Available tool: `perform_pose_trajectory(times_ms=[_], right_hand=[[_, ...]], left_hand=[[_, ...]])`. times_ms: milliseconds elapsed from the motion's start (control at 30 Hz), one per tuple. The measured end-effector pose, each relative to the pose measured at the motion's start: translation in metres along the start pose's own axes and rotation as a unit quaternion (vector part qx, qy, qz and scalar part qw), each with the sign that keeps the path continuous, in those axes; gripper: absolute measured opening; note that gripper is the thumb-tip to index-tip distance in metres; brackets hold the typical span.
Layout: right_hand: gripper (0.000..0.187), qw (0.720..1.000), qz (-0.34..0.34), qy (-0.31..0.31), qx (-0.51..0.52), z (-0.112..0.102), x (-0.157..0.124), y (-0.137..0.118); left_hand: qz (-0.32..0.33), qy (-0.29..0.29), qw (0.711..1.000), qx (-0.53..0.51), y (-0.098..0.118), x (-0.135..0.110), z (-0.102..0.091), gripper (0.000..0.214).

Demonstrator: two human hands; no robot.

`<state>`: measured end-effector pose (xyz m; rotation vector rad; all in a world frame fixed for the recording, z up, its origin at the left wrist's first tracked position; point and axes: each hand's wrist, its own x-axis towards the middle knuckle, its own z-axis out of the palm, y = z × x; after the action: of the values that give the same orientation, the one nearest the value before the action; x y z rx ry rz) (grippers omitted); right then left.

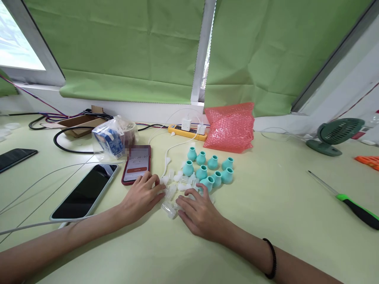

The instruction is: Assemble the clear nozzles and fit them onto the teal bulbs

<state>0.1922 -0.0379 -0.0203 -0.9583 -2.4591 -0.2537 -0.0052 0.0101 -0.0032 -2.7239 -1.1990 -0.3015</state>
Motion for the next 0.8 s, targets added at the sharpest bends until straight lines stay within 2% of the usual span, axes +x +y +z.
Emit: perform_pose_trajectory(times_ms=[100,267,333,467,567,633,700,800], right_hand=[[0.021,1.000,0.011,-0.006,-0.012,0.000,-0.001,-0.002],[0.019,0.993,0.083,-0.040,-0.075,-0.002,0.001,-0.005],[0.018,0.993,0.081,-0.038,-0.078,-0.001,0.001,-0.005],[0.014,0.996,0.070,0.029,-0.054,0.004,-0.002,0.001],[0.019,0.994,0.065,0.089,0.024,0.006,-0.004,0.003],[0.023,0.986,0.079,0.108,0.103,0.007,-0.005,0.001],[0.024,0.974,0.107,0.113,0.162,0.006,-0.006,-0.003],[0.023,0.964,0.119,0.116,0.209,0.003,-0.006,-0.009]], left_hand=[[0.002,-0.003,1.000,0.001,-0.001,0.000,0.001,0.022],[0.000,0.003,1.000,-0.012,0.000,-0.001,0.002,0.021],[0.001,0.003,1.000,-0.010,0.001,0.000,0.003,0.022],[0.002,0.024,0.999,-0.021,-0.002,0.002,0.004,0.019],[0.017,0.083,0.992,-0.090,-0.002,0.001,0.002,0.017],[0.037,0.148,0.971,-0.186,0.005,-0.002,-0.001,0.015],[0.049,0.216,0.930,-0.294,0.015,-0.007,-0.002,0.012],[0.055,0.254,0.884,-0.388,0.030,-0.016,0.000,0.009]])
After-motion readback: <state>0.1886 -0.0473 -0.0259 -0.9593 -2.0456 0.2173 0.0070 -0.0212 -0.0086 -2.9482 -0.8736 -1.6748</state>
